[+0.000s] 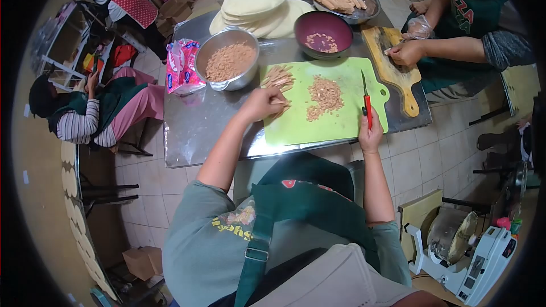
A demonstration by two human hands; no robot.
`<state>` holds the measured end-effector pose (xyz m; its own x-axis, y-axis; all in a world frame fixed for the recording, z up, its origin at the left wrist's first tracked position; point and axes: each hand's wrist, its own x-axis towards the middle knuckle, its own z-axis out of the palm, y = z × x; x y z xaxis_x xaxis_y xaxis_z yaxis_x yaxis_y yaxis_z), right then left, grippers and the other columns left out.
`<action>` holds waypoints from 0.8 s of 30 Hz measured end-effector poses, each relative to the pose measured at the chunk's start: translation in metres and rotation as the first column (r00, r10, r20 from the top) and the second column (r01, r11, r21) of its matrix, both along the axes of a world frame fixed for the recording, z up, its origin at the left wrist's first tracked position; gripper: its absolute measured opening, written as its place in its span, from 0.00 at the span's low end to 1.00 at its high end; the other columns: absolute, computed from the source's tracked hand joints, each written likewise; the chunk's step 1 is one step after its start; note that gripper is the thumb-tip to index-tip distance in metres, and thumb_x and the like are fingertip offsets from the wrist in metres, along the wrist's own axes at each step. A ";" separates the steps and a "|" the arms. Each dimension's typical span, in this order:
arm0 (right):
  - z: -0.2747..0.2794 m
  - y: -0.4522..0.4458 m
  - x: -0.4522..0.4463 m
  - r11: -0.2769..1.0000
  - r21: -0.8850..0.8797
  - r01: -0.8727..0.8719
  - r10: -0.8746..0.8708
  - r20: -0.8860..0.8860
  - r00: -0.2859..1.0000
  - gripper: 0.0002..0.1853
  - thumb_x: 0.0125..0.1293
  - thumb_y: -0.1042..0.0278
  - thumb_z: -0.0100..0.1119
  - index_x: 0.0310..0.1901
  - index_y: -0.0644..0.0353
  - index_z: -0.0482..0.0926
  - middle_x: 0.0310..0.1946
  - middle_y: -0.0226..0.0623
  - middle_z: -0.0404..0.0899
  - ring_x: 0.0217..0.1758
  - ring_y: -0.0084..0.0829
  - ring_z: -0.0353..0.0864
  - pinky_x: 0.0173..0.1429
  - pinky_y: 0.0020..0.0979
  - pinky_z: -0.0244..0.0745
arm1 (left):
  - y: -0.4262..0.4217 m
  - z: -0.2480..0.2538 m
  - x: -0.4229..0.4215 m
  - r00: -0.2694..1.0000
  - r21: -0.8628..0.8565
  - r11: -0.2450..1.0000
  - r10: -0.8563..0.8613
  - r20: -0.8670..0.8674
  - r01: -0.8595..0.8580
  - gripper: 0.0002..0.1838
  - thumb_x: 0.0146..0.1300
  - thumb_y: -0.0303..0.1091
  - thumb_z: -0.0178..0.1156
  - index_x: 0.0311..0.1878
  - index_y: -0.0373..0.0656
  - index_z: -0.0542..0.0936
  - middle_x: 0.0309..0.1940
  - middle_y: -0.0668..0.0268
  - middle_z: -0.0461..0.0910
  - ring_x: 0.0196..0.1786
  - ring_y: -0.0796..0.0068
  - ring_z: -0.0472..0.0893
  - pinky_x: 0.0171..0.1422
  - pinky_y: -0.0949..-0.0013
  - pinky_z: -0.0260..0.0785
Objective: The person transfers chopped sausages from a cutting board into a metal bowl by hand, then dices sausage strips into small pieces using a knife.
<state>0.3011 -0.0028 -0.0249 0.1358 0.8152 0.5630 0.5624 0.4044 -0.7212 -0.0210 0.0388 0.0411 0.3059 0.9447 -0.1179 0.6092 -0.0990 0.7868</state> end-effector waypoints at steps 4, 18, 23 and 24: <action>0.010 -0.004 -0.005 0.998 -0.061 -0.003 0.004 0.019 1.000 0.16 0.65 0.66 0.53 0.51 0.64 0.74 0.41 0.48 0.79 0.41 0.42 0.81 0.45 0.33 0.73 | -0.016 -0.009 0.010 0.999 0.196 0.980 0.027 -0.032 -0.021 0.14 0.50 0.32 0.65 0.41 0.41 0.82 0.33 0.56 0.81 0.35 0.61 0.80 0.42 0.66 0.71; 0.079 -0.061 -0.040 0.795 -0.559 -0.236 0.324 0.062 0.944 0.16 0.62 0.64 0.56 0.49 0.60 0.76 0.40 0.45 0.79 0.44 0.43 0.79 0.47 0.34 0.72 | -0.035 -0.033 0.006 0.987 0.558 0.829 0.050 -0.153 0.044 0.26 0.51 0.39 0.64 0.55 0.42 0.76 0.51 0.51 0.76 0.55 0.52 0.74 0.59 0.59 0.66; 0.078 -0.067 -0.031 0.727 -0.635 -0.261 0.418 0.108 0.902 0.17 0.62 0.68 0.56 0.52 0.61 0.75 0.41 0.45 0.81 0.43 0.36 0.81 0.46 0.30 0.73 | -0.031 -0.035 0.007 0.989 0.514 0.855 -0.002 -0.145 0.077 0.26 0.52 0.39 0.64 0.55 0.43 0.75 0.52 0.52 0.76 0.56 0.52 0.73 0.61 0.58 0.64; 0.078 -0.067 -0.030 0.729 -0.634 -0.260 0.416 0.108 0.903 0.17 0.62 0.68 0.56 0.52 0.61 0.75 0.41 0.45 0.81 0.43 0.36 0.81 0.46 0.30 0.73 | -0.031 -0.034 0.007 0.987 0.522 0.848 -0.006 -0.159 0.089 0.25 0.52 0.38 0.64 0.55 0.43 0.76 0.51 0.53 0.76 0.55 0.53 0.74 0.60 0.59 0.65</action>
<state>0.2709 -0.0695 0.0531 -0.2819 0.9569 -0.0705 0.6494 0.1362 -0.7482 -0.0135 0.0078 0.0074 0.3708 0.8619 0.3459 0.6965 -0.5045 0.5103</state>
